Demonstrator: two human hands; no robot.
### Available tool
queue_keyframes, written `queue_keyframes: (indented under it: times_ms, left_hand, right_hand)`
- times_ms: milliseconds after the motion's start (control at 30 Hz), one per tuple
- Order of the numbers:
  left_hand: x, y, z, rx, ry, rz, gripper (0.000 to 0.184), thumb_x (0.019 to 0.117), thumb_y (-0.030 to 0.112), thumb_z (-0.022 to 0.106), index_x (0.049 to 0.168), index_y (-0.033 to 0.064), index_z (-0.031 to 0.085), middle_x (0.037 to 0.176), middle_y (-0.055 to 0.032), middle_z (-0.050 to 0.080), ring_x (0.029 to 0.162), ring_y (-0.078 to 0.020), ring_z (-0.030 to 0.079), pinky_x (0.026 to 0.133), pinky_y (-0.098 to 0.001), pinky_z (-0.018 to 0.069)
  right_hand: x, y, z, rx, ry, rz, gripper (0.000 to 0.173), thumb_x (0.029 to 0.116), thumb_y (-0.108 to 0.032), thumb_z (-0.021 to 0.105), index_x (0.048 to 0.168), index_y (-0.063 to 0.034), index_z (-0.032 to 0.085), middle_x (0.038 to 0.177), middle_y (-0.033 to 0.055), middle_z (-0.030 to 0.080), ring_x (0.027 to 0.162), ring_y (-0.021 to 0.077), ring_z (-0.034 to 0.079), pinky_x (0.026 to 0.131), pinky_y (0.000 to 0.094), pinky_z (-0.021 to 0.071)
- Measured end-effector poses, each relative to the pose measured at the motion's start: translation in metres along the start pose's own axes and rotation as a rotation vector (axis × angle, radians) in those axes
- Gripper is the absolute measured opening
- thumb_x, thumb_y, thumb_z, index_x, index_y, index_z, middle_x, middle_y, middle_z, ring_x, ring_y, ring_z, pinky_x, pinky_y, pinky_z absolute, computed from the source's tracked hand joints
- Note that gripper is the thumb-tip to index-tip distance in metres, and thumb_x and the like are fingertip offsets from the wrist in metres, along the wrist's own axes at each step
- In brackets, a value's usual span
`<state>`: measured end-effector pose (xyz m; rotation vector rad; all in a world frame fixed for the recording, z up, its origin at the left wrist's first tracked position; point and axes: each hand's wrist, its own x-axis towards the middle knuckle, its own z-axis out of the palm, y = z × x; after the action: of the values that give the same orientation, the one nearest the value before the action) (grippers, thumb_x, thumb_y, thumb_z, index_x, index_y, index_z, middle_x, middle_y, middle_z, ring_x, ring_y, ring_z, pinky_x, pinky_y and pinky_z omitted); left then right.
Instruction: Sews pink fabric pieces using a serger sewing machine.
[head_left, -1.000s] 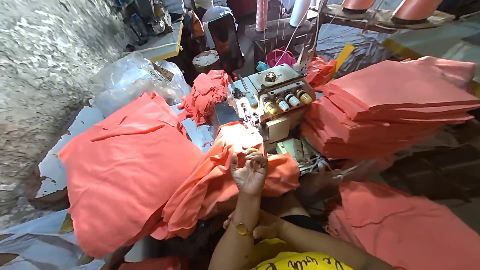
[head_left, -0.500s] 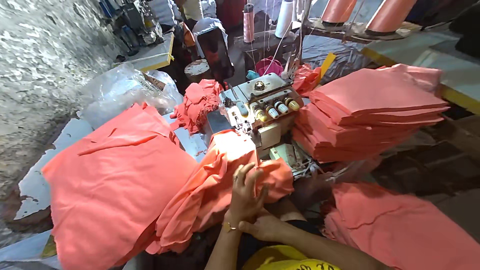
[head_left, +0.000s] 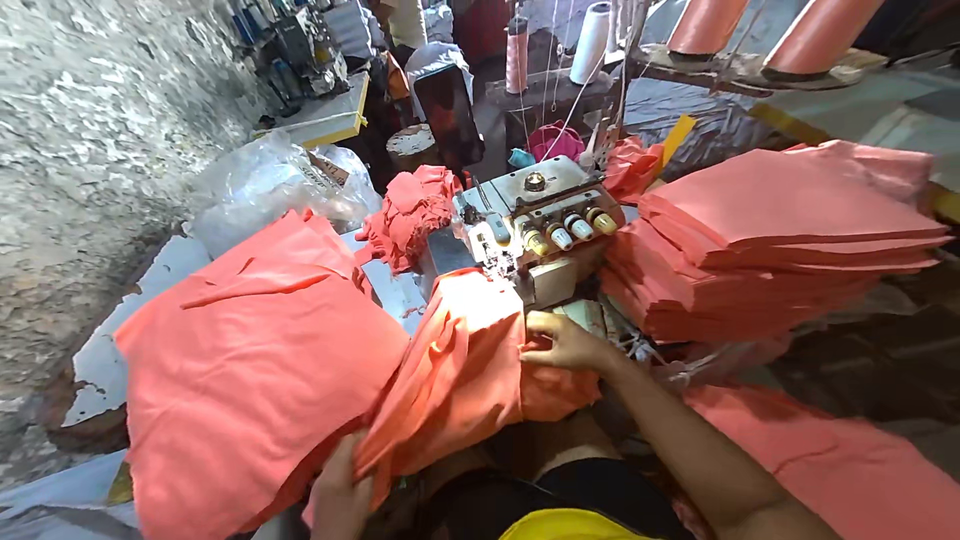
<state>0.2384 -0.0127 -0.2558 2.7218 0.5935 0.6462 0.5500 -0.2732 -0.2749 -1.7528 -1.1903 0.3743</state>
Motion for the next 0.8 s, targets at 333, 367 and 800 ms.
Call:
queue_keyframes:
  times_ms: [333, 367, 800]
  left_hand:
    - [0.115, 0.02, -0.065, 0.152, 0.034, 0.129, 0.046, 0.0985, 0.015, 0.062, 0.132, -0.0163, 0.056, 0.132, -0.0436, 0.053, 0.124, -0.0623, 0.051, 0.104, -0.0717, 0.0391]
    - [0.096, 0.056, -0.036, 0.006, -0.074, 0.19, 0.035, 0.0958, 0.013, 0.065, 0.118, -0.0139, 0.065, 0.115, -0.0358, 0.065, 0.109, -0.0512, 0.065, 0.095, -0.0612, 0.0511]
    - [-0.03, 0.113, 0.137, -1.947, -0.33, -1.04, 0.023, 0.1012, 0.016, 0.051, 0.117, 0.0023, 0.06, 0.105, -0.013, 0.074, 0.097, -0.0251, 0.073, 0.088, -0.042, 0.0609]
  right_hand:
    - [-0.002, -0.011, 0.001, 0.105, -0.256, 0.021, 0.033, 0.0839, -0.019, 0.079, 0.076, 0.0106, 0.066, 0.084, 0.0184, 0.062, 0.084, 0.0224, 0.058, 0.077, 0.0381, 0.0469]
    - [0.002, -0.012, 0.003, 0.095, -0.225, 0.04, 0.032, 0.083, -0.018, 0.08, 0.079, 0.0111, 0.069, 0.085, 0.0212, 0.065, 0.085, 0.0256, 0.061, 0.08, 0.0423, 0.0488]
    - [-0.029, -0.008, -0.005, 0.131, -0.061, -0.023, 0.032, 0.0929, -0.017, 0.065, 0.07, 0.005, 0.066, 0.085, 0.0076, 0.063, 0.077, 0.0003, 0.051, 0.066, 0.0158, 0.0399]
